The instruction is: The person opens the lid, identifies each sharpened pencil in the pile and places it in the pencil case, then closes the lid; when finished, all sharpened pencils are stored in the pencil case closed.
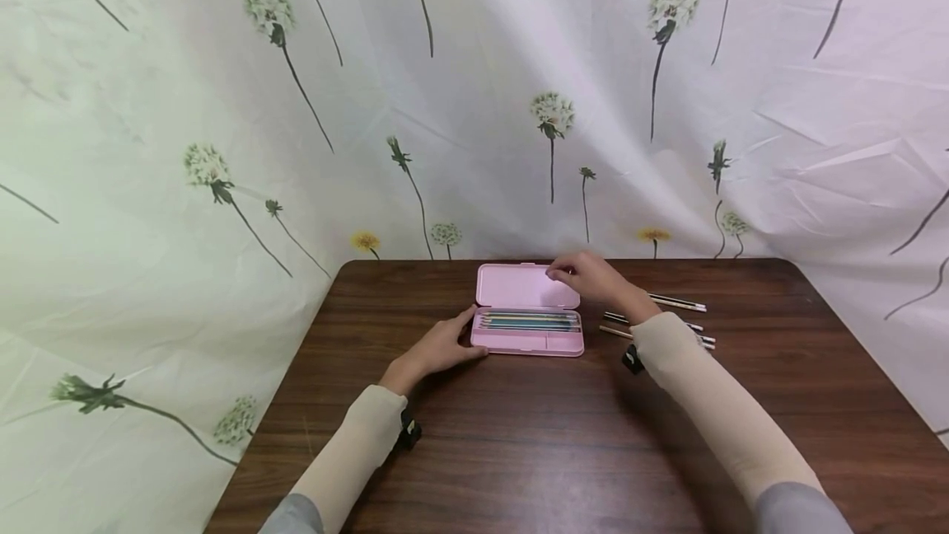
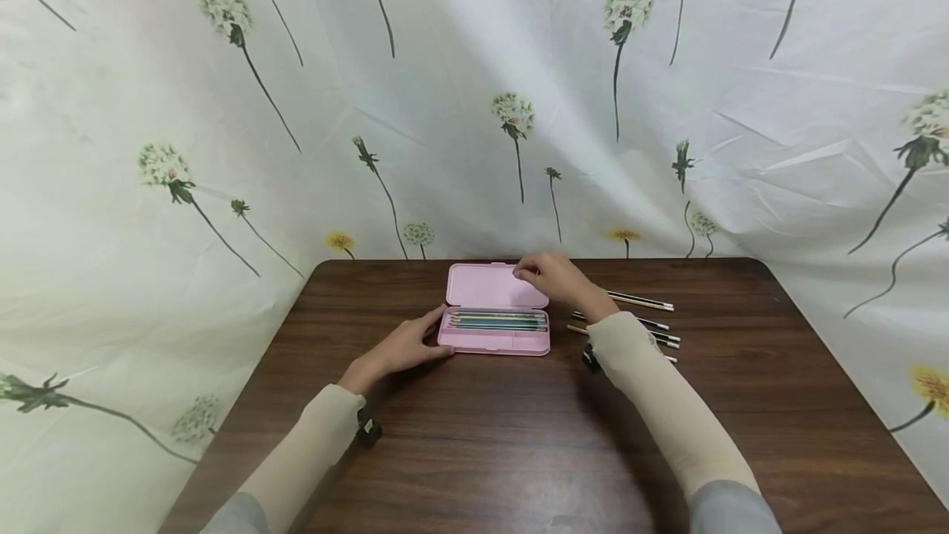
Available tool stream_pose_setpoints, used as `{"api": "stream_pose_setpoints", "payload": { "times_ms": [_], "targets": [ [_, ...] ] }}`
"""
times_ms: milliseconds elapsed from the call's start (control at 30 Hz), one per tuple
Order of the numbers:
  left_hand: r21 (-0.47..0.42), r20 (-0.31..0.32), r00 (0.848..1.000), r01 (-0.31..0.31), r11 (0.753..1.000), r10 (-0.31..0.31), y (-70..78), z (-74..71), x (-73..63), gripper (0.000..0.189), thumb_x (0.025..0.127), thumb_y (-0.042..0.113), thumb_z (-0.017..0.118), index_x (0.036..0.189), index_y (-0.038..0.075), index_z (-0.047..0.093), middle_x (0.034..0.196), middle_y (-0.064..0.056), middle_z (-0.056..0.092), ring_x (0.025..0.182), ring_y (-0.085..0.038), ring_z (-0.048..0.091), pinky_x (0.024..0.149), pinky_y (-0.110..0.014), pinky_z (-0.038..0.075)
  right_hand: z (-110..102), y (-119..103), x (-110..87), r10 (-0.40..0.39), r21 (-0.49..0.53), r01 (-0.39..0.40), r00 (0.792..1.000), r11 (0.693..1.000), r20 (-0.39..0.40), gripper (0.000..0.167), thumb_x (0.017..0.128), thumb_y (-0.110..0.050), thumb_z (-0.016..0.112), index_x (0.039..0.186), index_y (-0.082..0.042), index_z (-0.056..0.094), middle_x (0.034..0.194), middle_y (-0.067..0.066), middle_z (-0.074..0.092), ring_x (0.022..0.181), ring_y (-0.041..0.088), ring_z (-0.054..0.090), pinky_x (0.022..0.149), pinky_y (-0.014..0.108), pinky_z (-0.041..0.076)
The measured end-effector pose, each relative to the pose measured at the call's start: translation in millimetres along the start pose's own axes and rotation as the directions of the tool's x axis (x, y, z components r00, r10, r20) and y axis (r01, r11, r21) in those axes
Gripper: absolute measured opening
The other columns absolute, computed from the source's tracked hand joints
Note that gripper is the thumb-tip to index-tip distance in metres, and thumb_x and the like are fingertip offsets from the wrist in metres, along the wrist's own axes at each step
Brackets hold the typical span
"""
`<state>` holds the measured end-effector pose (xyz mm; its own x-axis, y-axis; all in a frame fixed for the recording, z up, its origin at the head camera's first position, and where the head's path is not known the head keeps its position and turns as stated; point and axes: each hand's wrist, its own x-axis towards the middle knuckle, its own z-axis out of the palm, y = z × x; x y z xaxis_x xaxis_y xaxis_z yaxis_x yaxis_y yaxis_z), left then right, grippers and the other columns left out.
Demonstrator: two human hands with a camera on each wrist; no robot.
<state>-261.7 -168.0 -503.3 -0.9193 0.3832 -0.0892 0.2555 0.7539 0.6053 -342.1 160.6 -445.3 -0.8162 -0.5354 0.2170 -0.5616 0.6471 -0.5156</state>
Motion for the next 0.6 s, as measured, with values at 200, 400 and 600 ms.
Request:
{"api": "stream_pose_setpoints", "payload": {
  "times_ms": [200,400,600],
  "targets": [
    [-0.001,-0.002,1.0,0.004,1.0,-0.004,0.4,0.2,-0.4,0.093,0.099,0.041,0.076,0.17,0.009,0.026,0.169,-0.018,0.041,0.154,-0.034,0.045,0.124,-0.053,0.04,-5.1,-4.6,18.1,-0.008,-0.002,0.008,1.0,1.0,0.002,0.024,0.108,-0.016,0.064,0.119,-0.001,0.079,0.115,0.013,0.078,0.108,0.028,0.071,0.096,0.05,0.057],
    [0.0,-0.006,1.0,-0.005,1.0,0.005,0.5,-1.3,0.3,0.093,0.098,0.041,0.077,0.17,0.008,0.027,0.168,-0.019,0.042,0.154,-0.035,0.046,0.123,-0.054,0.041,-5.7,-6.9,31.8,0.014,-0.03,-0.014,1.0,0.999,0.011,0.026,0.108,-0.016,0.064,0.123,0.0,0.077,0.119,0.015,0.077,0.11,0.03,0.069,0.098,0.051,0.057],
    [0.001,0.0,1.0,0.002,1.0,-0.002,0.5,-1.2,0.0,0.093,0.098,0.042,0.077,0.17,0.008,0.027,0.169,-0.018,0.042,0.154,-0.034,0.045,0.124,-0.053,0.041,2.1,-4.5,40.6,0.036,-0.099,-0.033,0.999,0.994,0.026,0.03,0.107,-0.017,0.065,0.128,0.001,0.074,0.125,0.019,0.075,0.117,0.035,0.069,0.103,0.053,0.055]
  ]
}}
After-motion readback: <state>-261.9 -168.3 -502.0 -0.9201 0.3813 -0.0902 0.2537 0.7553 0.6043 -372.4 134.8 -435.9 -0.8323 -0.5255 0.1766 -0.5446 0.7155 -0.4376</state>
